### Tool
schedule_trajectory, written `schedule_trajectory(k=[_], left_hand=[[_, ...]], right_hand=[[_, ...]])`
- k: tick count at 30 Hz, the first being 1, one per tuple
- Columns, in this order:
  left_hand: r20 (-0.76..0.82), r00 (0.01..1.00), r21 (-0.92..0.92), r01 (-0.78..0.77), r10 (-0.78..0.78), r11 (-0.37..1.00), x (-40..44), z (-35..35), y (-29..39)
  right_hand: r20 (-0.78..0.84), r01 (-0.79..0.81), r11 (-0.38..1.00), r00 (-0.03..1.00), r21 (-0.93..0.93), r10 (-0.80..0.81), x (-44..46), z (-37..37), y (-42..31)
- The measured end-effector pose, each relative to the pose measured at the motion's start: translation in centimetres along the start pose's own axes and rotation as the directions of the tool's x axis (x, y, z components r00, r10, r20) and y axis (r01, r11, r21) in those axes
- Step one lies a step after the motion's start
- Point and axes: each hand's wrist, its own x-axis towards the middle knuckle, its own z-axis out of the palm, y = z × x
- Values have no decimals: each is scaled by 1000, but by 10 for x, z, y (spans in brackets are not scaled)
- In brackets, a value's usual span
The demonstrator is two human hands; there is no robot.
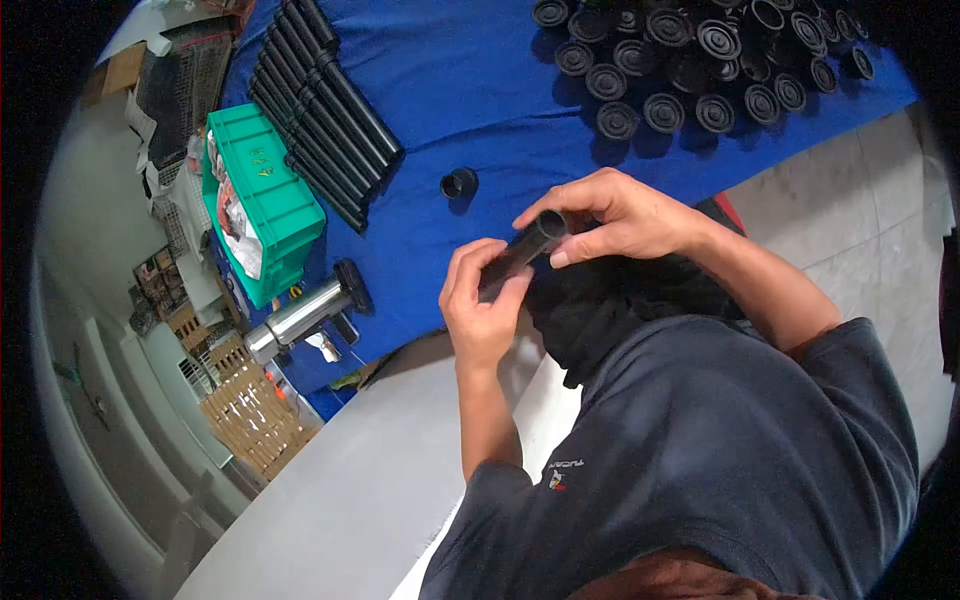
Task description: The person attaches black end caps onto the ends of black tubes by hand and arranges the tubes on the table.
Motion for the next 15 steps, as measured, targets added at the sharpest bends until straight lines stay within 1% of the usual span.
schedule_trajectory(k=[1,2,4,5,8,9,12,15], left_hand=[[56,998,-63,-36,40,997,-1,-7,-1],[115,993,-170,39,-20,985,-6,-10,-3],[239,963,-365,206,-123,908,-18,-13,-10],[296,939,-415,292,-176,861,-22,-13,-10],[331,918,-479,362,-217,800,-30,-7,-14],[353,903,-460,394,-243,796,-30,-7,-13],[397,893,-604,430,-214,672,-36,-2,-15],[335,896,-640,444,-292,627,-43,5,-18]], right_hand=[[22,-4,1000,1000,-5,4,0,-1,-4],[47,-7,1000,999,-10,7,0,-2,-7],[27,39,998,999,-54,-38,2,0,-7],[16,60,995,998,-75,-59,2,1,-6],[44,65,994,997,-83,-61,2,0,-8],[36,65,994,997,-88,-62,1,1,-6],[24,74,992,997,-105,-72,2,2,-3],[28,82,991,996,-110,-80,1,1,-4]])
